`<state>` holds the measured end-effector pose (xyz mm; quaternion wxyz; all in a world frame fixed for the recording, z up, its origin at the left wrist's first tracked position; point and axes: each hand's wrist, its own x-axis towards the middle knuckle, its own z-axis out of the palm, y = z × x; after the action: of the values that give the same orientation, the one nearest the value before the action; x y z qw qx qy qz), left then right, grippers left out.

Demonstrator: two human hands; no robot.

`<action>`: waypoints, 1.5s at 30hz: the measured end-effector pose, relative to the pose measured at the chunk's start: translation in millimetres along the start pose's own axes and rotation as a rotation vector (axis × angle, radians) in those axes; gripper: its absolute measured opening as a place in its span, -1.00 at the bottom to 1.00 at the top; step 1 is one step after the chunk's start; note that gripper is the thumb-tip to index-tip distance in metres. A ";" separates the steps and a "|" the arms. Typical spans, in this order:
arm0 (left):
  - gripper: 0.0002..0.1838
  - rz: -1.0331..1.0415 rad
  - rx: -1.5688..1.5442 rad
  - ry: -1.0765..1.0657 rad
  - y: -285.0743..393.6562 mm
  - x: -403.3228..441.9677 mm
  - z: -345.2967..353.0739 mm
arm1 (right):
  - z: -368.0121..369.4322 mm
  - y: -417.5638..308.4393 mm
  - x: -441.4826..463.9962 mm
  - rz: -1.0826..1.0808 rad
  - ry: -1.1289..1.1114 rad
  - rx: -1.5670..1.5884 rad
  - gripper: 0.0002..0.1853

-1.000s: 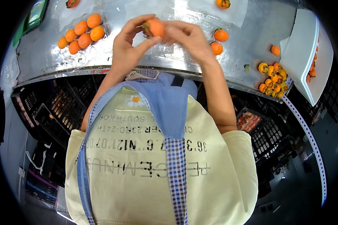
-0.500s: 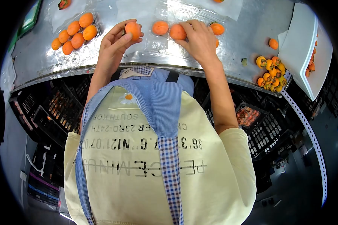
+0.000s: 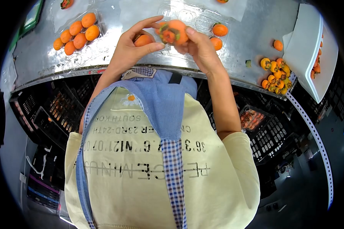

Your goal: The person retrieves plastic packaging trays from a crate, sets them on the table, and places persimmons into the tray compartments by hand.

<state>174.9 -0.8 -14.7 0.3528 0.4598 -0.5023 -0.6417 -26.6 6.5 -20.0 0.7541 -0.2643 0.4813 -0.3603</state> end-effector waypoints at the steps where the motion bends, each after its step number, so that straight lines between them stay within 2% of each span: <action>1: -0.49 0.002 0.019 -0.026 1.6 0.9 1.0 | 1.8 0.3 0.3 0.016 -0.048 0.053 -0.50; 3: -0.50 -0.047 -0.060 -0.059 -2.5 -1.0 -5.5 | 12.1 6.8 5.0 0.054 -0.074 0.124 -0.52; 6: -0.51 -0.207 -0.154 -0.116 -3.8 2.1 -10.2 | 12.9 8.4 4.0 -0.025 -0.042 -0.216 -0.49; 7: -0.51 -0.275 -0.182 -0.137 -5.1 3.4 -12.2 | 11.1 11.0 5.4 -0.029 -0.032 -0.239 -0.49; 9: -0.52 -0.378 -0.486 -0.080 -10.4 5.0 -11.3 | 9.5 13.9 8.6 -0.035 -0.009 -0.283 -0.49; 12: -0.49 -0.441 -0.906 0.006 -5.9 5.1 -6.4 | 38.2 13.2 5.3 -0.322 0.127 -0.215 -0.57; 13: -0.48 -0.446 -1.039 0.035 -2.1 5.6 -4.0 | 38.1 9.7 4.0 -0.430 0.130 -0.446 -0.59; 15: -0.38 -0.449 -1.016 0.035 1.8 5.2 -3.9 | 38.3 6.9 1.9 -0.637 0.139 -0.911 -0.57; 18: -0.34 -0.422 -1.030 0.067 8.0 5.4 -0.6 | 49.6 13.8 3.6 -0.732 0.249 -1.099 -0.51; 21: -0.35 -0.425 -1.058 0.098 19.8 5.8 8.1 | 41.7 9.0 2.2 -0.754 0.221 -1.105 -0.56; 24: -0.36 -0.427 -1.113 0.003 13.6 1.1 -4.8 | 2.3 9.3 3.0 -0.518 0.124 -0.446 -0.61; 26: -0.39 -0.429 -1.153 -0.054 6.9 -0.2 -10.5 | -61.2 -24.1 -9.0 -0.463 0.422 -0.261 -0.68; 27: -0.41 -0.436 -1.170 -0.060 3.9 0.2 -11.5 | -85.8 -55.2 -15.0 -0.597 0.448 0.121 -0.69; 28: -0.43 -0.443 -1.187 -0.066 -0.4 -0.2 -13.4 | -131.0 -92.2 -27.9 -0.677 0.532 0.159 -0.55; 31: -0.42 -0.364 -1.425 -0.312 -23.3 0.3 -20.6 | -283.8 -204.6 -82.1 -0.863 0.772 0.240 -0.10; 32: -0.41 -0.376 -1.381 -0.299 -20.9 0.5 -18.8 | -330.6 -220.8 -95.4 -0.834 0.734 0.405 -0.04; 34: -0.39 -0.395 -1.293 -0.268 -13.4 0.0 -13.6 | -356.9 -231.6 -92.4 -0.755 0.703 0.362 -0.20; 35: -0.38 -0.399 -1.257 -0.276 -11.5 0.9 -12.7 | -360.1 -229.7 -84.4 -0.721 0.685 0.182 -0.23; 36: -0.37 -0.405 -1.220 -0.281 -9.9 0.8 -12.2 | -348.1 -226.5 -74.5 -0.695 0.668 0.001 -0.26; 37: -0.36 -0.414 -1.183 -0.284 -8.6 0.1 -11.6 | -284.6 -201.1 -51.8 -0.661 0.645 -0.336 -0.25; 38: -0.35 -0.427 -1.155 -0.276 -7.2 -0.8 -11.2 | -212.2 -163.2 -31.1 -0.752 0.597 -0.362 -0.47; 40: -0.34 -0.457 -1.098 -0.261 -5.8 -2.5 -9.3 | -121.3 -108.2 -5.0 -0.612 0.389 -0.606 -0.59; 41: -0.34 -0.464 -1.100 -0.261 -4.2 -2.1 -5.9 | -86.2 -88.4 3.7 -0.609 0.235 -0.767 -0.61; 43: -0.35 -0.476 -1.107 -0.262 -1.8 -2.8 -3.7 | -45.7 -64.7 11.0 -0.563 0.066 -0.608 -0.57; 44: -0.36 -0.487 -1.076 -0.220 2.1 -3.3 -2.0 | -20.9 -47.9 15.0 -0.552 -0.079 -0.507 -0.47; 45: -0.37 -0.501 -1.049 -0.178 2.1 -8.0 -8.8 | 22.8 -25.5 20.2 -0.616 -0.086 -0.700 -0.51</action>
<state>185.8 3.2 -11.4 0.3273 0.2730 -0.0216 -0.9044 -7.5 -23.8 -2.8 0.4968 -0.6482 0.4414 -0.3718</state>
